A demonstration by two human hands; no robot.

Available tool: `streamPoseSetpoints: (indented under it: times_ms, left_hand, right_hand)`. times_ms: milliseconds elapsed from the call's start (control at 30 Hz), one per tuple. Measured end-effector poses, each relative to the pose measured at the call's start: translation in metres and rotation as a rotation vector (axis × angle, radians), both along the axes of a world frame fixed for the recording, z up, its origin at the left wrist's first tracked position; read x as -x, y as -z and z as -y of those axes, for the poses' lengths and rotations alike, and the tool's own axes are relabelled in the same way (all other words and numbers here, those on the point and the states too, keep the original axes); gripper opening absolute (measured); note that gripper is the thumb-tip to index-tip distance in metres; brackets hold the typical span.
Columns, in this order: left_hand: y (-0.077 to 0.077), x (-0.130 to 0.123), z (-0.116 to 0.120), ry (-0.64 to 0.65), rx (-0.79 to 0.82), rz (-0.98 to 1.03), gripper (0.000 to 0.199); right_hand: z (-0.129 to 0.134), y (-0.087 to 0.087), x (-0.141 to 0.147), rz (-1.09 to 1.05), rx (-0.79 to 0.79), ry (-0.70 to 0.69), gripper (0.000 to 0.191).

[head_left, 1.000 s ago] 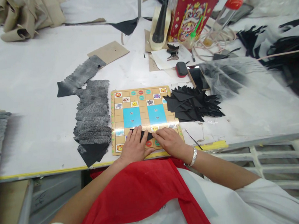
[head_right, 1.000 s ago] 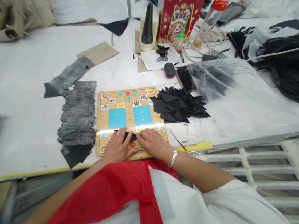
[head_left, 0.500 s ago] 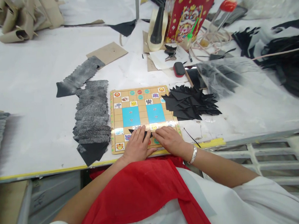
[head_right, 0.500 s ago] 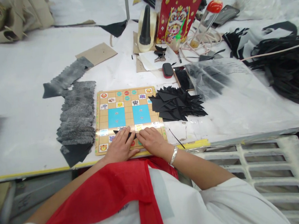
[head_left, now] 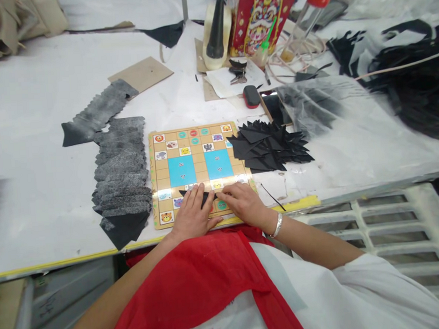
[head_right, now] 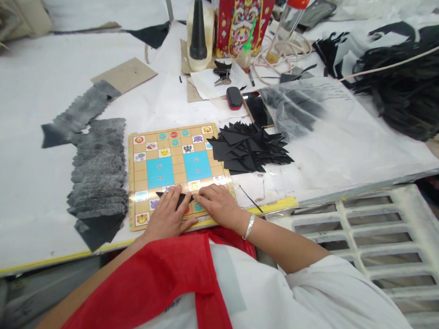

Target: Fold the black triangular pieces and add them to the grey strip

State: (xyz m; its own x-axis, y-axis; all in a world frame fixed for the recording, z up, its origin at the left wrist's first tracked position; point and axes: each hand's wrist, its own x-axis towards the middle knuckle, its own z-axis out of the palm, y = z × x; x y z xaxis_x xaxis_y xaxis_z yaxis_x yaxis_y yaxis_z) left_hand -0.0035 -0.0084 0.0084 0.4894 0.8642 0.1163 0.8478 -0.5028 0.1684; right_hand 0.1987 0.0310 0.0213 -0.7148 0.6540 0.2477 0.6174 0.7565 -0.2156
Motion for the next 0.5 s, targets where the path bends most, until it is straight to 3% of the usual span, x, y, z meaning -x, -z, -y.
streamPoseSetpoints:
  times_ms: [200, 367, 500]
  left_hand:
    - [-0.002, 0.0, 0.001, 0.009, 0.004, -0.023, 0.073]
    - [-0.003, -0.003, 0.002, -0.005, 0.012, -0.041, 0.077]
    - [-0.003, -0.002, 0.002, -0.009, 0.01, -0.027, 0.078]
  right_hand:
    - [0.002, -0.005, -0.003, 0.075, 0.054, -0.033, 0.033]
    - [0.006, -0.004, -0.001, -0.036, 0.185, 0.093, 0.036]
    - [0.014, -0.007, 0.004, 0.107, 0.12, 0.062, 0.04]
